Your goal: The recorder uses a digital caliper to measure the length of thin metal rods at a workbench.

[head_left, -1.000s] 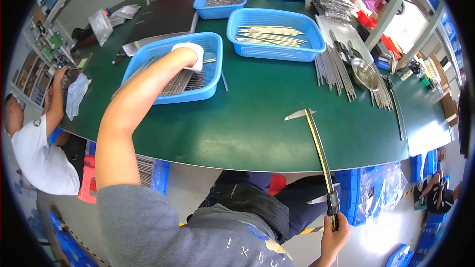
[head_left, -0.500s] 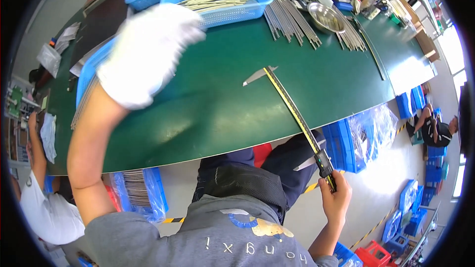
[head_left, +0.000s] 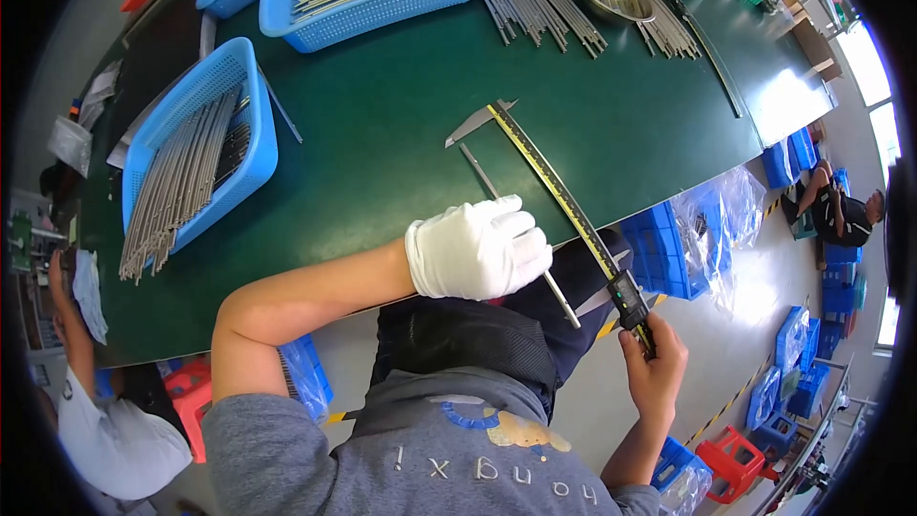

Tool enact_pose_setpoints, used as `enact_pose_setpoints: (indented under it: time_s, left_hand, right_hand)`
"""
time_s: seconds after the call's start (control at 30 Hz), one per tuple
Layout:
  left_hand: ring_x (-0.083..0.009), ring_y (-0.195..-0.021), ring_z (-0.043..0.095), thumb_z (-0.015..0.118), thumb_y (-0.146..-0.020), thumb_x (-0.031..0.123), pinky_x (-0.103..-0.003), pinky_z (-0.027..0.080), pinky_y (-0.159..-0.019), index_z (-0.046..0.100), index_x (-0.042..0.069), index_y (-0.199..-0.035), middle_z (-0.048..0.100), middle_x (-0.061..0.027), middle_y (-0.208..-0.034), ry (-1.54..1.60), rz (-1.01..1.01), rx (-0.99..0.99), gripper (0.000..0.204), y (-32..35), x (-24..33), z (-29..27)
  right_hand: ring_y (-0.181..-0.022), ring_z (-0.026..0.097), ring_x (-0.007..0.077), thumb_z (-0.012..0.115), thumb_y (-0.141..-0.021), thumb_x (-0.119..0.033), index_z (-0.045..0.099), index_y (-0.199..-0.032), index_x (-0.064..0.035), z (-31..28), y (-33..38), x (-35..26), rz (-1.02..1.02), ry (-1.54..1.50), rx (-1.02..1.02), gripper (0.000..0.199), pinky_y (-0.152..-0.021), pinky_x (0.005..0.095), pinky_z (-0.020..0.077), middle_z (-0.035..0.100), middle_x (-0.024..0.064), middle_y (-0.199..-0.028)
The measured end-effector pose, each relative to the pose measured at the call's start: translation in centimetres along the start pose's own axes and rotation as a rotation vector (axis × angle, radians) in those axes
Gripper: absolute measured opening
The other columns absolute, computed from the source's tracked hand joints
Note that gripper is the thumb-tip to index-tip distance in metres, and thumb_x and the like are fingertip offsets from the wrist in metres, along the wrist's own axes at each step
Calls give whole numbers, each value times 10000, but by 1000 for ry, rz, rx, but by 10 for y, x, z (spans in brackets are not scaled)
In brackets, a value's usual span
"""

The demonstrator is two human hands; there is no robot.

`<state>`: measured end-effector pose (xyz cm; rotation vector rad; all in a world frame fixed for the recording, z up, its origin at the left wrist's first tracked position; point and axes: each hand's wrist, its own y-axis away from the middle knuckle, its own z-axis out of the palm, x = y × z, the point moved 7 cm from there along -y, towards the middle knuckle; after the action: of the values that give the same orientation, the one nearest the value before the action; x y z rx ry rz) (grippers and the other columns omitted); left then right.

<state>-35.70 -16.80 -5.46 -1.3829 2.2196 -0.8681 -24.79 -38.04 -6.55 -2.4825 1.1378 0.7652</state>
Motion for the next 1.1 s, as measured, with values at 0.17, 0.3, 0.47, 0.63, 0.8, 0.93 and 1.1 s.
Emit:
enact_pose_setpoints:
  time_s: [0.17, 0.3, 0.47, 0.63, 0.8, 0.93, 1.1]
  left_hand:
    - [-189, -683, 546, 628, -631, 150, -324, 491, -683, 620, 53, -809, 535, -38, -738, -19, -16, -54, 203, 2, -2, -1]
    - [-204, -757, 592, 616, -622, 153, -363, 523, -788, 634, 56, -865, 582, -58, -809, 5, -75, -141, 263, 5, -4, 6]
    - [-208, -769, 593, 611, -631, 147, -366, 523, -788, 626, 54, -853, 577, -64, -813, 41, -89, -149, 240, 5, -4, 6]
    - [-230, -814, 609, 614, -650, 114, -366, 532, -788, 622, 53, -869, 585, -65, -833, 105, -142, -253, 228, 0, -12, 7]
    - [-266, -860, 630, 646, -656, 73, -416, 546, -805, 639, 45, -898, 620, -84, -912, 66, -147, -233, 243, -4, -16, -3]
    - [-274, -868, 630, 657, -639, 67, -420, 545, -802, 643, 40, -910, 616, -95, -902, 85, -142, -257, 273, -4, -16, 0]
    - [-280, -862, 628, 665, -626, 57, -422, 545, -797, 646, 34, -903, 614, -95, -894, 83, -124, -267, 278, -5, -14, -3]
  right_hand:
    - [-550, 525, 168, 748, -720, -96, 598, -972, 16, 0, -2, -4, -11, 23, -8, 314, -489, 277, 402, 556, 94, -704]
    - [-546, 517, 164, 746, -723, -101, 601, -975, 15, -2, 1, -4, 3, 20, -8, 314, -486, 277, 395, 547, 88, -694]
    - [-545, 512, 162, 740, -726, -98, 600, -984, 14, -3, 4, -5, 19, 16, -22, 314, -483, 276, 389, 543, 84, -691]
    - [-560, 524, 173, 723, -734, -81, 596, -1004, 17, -6, 5, -17, -81, 39, 5, 315, -511, 274, 416, 539, 89, -692]
    - [-563, 556, 183, 737, -735, -91, 599, -1005, 6, -6, 3, -18, -38, 43, -3, 317, -514, 277, 438, 559, 100, -710]
    - [-542, 574, 187, 757, -737, -131, 603, -985, -11, -6, 4, -20, -53, 56, 6, 316, -498, 278, 445, 580, 97, -724]
    - [-540, 579, 186, 760, -740, -159, 602, -962, -18, -6, 4, -20, -56, 51, 13, 307, -495, 283, 447, 587, 89, -721]
